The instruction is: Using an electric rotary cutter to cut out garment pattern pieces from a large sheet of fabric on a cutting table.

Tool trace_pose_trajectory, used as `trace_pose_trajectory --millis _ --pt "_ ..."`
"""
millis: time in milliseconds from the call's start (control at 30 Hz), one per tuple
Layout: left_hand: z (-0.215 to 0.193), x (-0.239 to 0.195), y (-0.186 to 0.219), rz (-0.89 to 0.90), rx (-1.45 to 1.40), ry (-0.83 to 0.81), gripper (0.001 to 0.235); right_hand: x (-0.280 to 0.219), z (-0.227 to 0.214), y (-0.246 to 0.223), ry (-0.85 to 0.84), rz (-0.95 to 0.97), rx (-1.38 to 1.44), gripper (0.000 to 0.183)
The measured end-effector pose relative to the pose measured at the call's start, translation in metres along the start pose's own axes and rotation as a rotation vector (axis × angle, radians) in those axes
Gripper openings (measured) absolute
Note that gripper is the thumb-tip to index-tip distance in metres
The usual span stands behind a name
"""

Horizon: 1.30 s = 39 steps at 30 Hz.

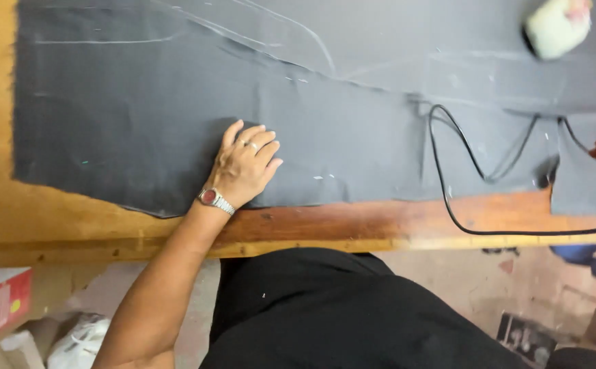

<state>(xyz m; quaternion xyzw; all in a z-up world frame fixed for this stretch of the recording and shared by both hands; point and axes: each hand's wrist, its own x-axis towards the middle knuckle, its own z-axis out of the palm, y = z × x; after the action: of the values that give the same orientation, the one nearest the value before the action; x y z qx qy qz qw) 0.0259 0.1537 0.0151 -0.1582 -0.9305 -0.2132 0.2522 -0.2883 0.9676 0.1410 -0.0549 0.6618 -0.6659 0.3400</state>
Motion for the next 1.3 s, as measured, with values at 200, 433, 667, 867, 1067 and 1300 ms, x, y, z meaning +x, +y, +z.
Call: trace_pose_trajectory --millis 200,433,667,867,1067,1300 --pt "-0.002 -0.001 0.049 0.035 -0.019 -0.074 0.02 -0.067 0.158 -0.031 0.282 0.357 0.233 0.064" --pt "-0.005 -0.022 0.06 0.035 0.013 -0.066 0.025 -0.039 0.427 -0.048 0.167 -0.062 -0.04 0.058" --pt "-0.014 -0.021 0.062 0.045 -0.028 -0.088 0.033 0.096 0.467 -0.013 0.504 0.038 -0.775 0.064" --pt "-0.019 -0.02 0.063 0.057 -0.013 -0.089 0.032 0.198 0.459 0.036 0.613 -0.061 -1.42 0.105" --pt "-0.019 -0.02 0.057 0.06 -0.039 -0.078 0.032 0.224 0.464 0.052 0.638 -0.067 -1.547 0.106" --pt "-0.017 -0.022 0.055 0.032 -0.047 -0.122 0.034 0.235 0.464 0.079 0.688 -0.066 -1.755 0.104"
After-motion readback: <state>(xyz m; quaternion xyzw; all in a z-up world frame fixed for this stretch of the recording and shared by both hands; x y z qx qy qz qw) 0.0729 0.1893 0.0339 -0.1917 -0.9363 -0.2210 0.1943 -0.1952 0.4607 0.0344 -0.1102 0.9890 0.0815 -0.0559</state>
